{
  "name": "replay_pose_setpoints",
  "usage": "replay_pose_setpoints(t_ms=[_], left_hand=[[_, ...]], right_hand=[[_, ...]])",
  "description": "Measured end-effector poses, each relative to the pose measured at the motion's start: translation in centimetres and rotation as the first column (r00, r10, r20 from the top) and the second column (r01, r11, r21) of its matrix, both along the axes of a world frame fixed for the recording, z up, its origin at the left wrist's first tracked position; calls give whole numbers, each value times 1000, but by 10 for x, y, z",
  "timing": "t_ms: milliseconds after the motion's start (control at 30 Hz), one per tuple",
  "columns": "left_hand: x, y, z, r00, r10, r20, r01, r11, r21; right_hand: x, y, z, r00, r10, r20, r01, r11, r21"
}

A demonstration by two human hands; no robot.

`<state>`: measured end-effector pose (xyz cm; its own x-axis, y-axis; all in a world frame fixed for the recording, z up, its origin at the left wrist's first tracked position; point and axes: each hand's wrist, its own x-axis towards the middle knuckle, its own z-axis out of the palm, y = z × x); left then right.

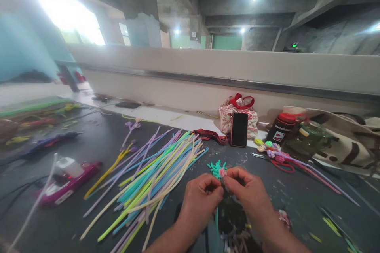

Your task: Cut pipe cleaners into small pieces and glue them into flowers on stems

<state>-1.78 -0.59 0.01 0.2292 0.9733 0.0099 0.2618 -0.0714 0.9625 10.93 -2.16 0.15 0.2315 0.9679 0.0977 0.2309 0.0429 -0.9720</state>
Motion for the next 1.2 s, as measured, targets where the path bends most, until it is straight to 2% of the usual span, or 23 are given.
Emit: replay_pose_setpoints(t_ms=[133, 267, 400, 500, 600, 667, 767, 833, 967, 1100, 1200], left_hand=[[0, 0, -1, 1000, -1, 17, 1, 1000, -23], [1, 2, -2, 990, -22, 142, 47, 984, -174], [0, 4, -5, 930, -33, 365, 178, 910, -373], [-1, 4, -5, 866, -12, 500, 272, 849, -453], [-3, 3, -2, 824, 35, 566, 320, 796, -514], [-4, 3, 0, 810, 36, 585, 360, 758, -544], [-6, 4, 0, 793, -29, 609, 442, 716, -541], [-6, 5, -1, 781, -77, 619, 484, 701, -524], [-6, 4, -3, 782, -114, 613, 506, 690, -518], [-5, 4, -3, 804, -142, 577, 500, 685, -529], [-5, 4, -5, 821, -159, 548, 493, 681, -541]], right_hand=[[1, 0, 0, 1000, 2, -1, -2, 1000, -1], [2, 1, 1, 1000, 10, 0, -10, 1000, -6], [3, -2, 3, 1000, 15, 26, -14, 999, -44], [9, -5, 5, 996, 8, 91, -4, 999, -38], [21, -6, 6, 987, -11, 163, 17, 999, -35], [29, -6, 7, 975, -14, 224, 8, 1000, 28], [38, -5, 11, 929, 40, 369, -118, 975, 189], [41, -5, 15, 884, 99, 458, -226, 946, 232], [44, -4, 22, 799, 201, 567, -375, 903, 209], [52, -1, 26, 679, 290, 674, -529, 830, 175], [57, 2, 27, 576, 279, 768, -587, 795, 152]])
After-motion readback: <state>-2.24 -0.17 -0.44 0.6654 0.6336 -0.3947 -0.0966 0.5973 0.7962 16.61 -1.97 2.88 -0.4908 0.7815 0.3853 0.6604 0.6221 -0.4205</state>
